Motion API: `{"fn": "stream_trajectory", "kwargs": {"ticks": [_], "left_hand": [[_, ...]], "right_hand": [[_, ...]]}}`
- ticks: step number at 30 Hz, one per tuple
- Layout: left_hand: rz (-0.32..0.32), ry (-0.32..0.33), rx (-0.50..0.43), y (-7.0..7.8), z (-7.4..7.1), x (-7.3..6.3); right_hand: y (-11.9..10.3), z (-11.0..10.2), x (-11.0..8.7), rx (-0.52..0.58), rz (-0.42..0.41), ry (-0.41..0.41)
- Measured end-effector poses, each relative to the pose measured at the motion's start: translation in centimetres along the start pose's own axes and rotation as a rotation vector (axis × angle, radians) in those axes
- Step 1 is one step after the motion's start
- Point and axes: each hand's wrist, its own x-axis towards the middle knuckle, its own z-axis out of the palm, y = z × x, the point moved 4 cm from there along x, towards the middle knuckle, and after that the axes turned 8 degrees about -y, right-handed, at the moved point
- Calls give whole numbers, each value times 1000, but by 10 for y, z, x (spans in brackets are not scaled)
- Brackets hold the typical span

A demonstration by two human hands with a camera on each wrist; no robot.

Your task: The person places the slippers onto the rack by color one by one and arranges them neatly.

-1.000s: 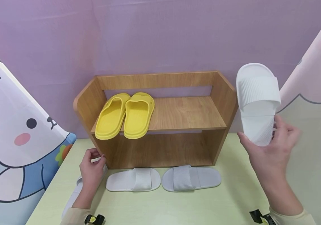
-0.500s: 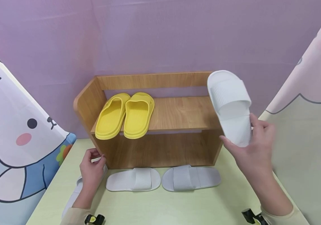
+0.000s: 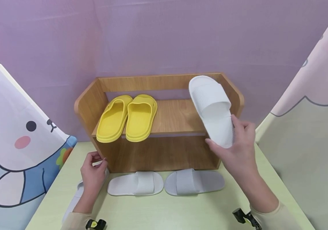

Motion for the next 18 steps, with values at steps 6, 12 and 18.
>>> {"fn": "stream_trajectory", "kwargs": {"ticks": [6,12,18], "left_hand": [[-8,-1,8,0,0,0],[-7,-2,1,0,-1,0],[-8,-8,3,0,-1,-1]], "right_hand": [[-6,18,7,13,46,-82],[-9,29,14,12,52,-82],[-11,36,20,-24,30,-76]]}}
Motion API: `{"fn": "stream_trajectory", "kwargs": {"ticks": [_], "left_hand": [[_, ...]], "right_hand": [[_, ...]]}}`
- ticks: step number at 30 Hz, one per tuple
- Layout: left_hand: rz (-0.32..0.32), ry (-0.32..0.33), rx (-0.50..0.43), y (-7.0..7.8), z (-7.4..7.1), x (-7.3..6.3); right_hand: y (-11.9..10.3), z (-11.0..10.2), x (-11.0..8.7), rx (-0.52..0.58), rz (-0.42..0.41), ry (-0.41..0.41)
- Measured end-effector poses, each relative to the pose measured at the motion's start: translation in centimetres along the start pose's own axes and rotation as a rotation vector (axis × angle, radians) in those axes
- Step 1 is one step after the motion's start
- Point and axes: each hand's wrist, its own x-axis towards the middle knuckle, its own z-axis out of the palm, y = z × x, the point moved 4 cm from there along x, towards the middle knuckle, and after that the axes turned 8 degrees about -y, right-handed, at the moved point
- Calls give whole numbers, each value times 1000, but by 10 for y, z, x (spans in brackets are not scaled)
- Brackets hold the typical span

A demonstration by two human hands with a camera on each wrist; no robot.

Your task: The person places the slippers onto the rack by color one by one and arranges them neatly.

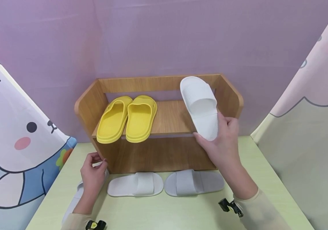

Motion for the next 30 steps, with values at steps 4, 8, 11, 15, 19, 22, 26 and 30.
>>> {"fn": "stream_trajectory", "kwargs": {"ticks": [4,8,11,15,19,22,26,30], "left_hand": [[7,4,-7,-1,0,0],[15,10,-3,-3,0,0],[16,11,1,-3,0,0],[20,13,-1,-4,1,0],[24,13,-2,-5,1,0],[24,15,2,-5,1,1],[27,25,9,-4,1,1],[26,27,9,-4,1,1]], "right_hand": [[-1,4,5,-32,-14,-31],[-3,7,7,-87,40,-100],[-4,8,8,-117,89,-135],[-3,10,12,-121,93,-119],[-1,11,15,-133,94,-100],[0,12,15,-146,112,-106],[1,13,15,-156,123,-100],[2,15,16,-167,105,-70]]}}
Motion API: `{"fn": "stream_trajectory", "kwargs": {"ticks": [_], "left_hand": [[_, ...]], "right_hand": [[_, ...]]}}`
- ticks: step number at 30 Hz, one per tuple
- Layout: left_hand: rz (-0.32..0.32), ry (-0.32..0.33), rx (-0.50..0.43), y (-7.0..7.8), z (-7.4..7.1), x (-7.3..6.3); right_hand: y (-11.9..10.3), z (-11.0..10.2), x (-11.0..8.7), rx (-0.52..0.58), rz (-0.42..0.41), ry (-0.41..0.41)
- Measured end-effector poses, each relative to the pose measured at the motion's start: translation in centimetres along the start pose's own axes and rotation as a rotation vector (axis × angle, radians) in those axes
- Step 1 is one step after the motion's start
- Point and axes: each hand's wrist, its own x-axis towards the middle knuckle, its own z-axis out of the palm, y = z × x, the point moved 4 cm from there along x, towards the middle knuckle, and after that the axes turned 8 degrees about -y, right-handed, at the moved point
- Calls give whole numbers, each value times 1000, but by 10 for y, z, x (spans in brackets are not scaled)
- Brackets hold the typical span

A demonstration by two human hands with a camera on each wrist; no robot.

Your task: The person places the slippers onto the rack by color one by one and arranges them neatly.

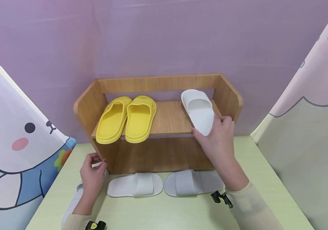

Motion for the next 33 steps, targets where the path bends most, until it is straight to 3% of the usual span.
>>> {"fn": "stream_trajectory", "kwargs": {"ticks": [4,16,26,33], "left_hand": [[-8,-5,0,1,1,0],[5,6,-10,1,0,0],[11,12,-7,0,0,0],[15,10,-5,1,1,0]], "right_hand": [[0,1,-1,-12,1,10],[-1,5,0,-61,91,-62],[-4,8,6,-115,81,-29],[-2,9,5,-123,149,-79]]}}
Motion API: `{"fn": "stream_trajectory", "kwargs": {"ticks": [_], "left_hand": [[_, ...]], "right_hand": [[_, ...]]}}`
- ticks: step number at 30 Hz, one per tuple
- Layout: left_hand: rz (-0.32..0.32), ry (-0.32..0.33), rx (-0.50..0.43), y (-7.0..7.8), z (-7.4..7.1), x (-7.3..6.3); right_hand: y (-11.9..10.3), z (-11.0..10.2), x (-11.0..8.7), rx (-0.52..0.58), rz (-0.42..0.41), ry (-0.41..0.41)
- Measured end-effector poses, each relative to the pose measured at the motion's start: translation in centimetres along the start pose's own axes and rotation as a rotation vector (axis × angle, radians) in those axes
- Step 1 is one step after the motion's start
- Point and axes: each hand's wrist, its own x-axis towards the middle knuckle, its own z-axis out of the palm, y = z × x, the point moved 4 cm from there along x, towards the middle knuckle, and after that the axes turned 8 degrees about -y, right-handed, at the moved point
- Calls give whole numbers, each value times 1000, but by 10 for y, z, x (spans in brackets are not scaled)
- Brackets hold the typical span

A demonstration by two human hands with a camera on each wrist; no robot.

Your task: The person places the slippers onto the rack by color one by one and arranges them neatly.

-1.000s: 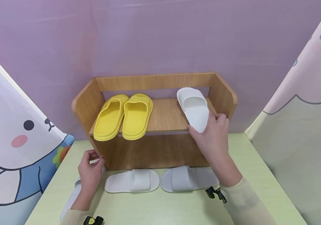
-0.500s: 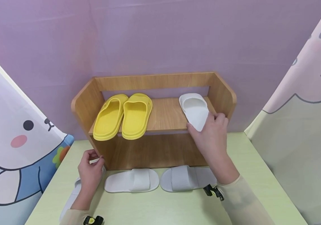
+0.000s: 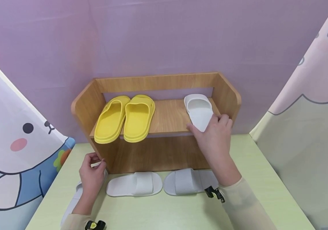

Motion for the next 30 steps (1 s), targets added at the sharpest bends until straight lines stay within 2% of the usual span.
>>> {"fn": "stream_trajectory", "kwargs": {"ticks": [8,21,27,30], "left_hand": [[8,7,-1,2,-1,0],[-3,4,-7,1,0,-1],[-6,-2,3,2,0,-1],[-12,-5,3,2,1,-2]], "right_hand": [[3,-6,-4,53,-49,-6],[2,-2,-3,33,-52,32],[5,-4,-8,80,-102,79],[8,-7,-12,128,-150,130]]}}
